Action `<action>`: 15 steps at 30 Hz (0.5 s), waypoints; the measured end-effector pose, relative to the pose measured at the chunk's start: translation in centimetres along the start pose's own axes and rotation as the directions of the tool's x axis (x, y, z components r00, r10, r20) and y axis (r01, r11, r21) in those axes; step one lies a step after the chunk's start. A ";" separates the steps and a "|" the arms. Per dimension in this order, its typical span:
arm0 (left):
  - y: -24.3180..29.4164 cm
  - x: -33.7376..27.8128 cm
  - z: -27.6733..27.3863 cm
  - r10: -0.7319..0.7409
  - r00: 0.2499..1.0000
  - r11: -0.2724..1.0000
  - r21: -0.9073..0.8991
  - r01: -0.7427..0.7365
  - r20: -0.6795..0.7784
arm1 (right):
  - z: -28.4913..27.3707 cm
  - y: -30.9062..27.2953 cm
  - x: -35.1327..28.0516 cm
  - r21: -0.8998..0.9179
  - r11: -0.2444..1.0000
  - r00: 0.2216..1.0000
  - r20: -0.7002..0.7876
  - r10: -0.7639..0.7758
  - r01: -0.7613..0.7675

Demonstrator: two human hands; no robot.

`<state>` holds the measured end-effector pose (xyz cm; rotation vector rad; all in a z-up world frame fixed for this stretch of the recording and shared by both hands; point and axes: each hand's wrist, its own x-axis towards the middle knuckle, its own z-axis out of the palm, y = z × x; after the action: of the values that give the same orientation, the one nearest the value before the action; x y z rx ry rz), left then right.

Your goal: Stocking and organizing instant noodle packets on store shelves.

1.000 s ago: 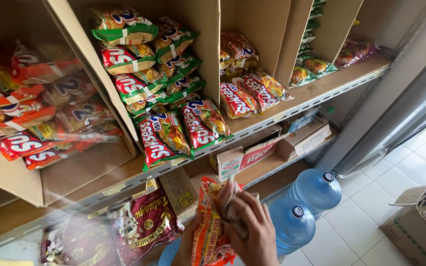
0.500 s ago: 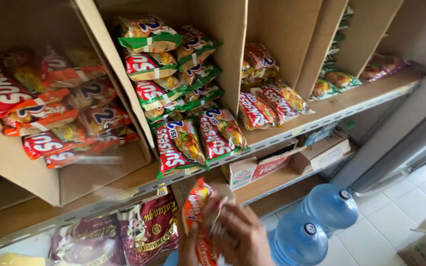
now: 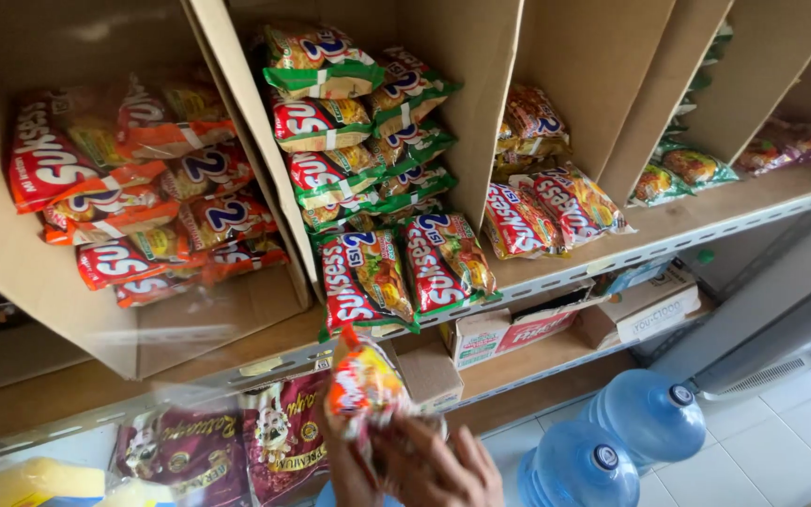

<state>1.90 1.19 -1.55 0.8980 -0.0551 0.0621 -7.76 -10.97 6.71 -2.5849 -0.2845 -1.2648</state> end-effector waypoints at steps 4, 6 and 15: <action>-3.9 3.5 -8.8 -0.084 0.972 0.848 -0.495 0.186 0.222 | 4.4 0.2 -4.7 0.077 0.990 0.993 -0.008 -0.122 0.122; -0.2 1.1 -2.6 -0.094 0.985 0.913 -0.408 0.027 -0.146 | 3.4 0.4 -2.4 0.148 0.982 0.987 -0.126 -0.101 0.120; -2.9 -0.7 -6.5 -0.281 0.912 0.844 -0.530 0.085 -0.300 | 4.8 0.6 -6.3 0.343 0.919 0.968 -0.081 0.236 -0.195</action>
<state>1.59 4.47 -7.88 0.3434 0.3573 0.0297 -7.78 -10.48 -1.23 -2.1776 -0.1653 -1.1741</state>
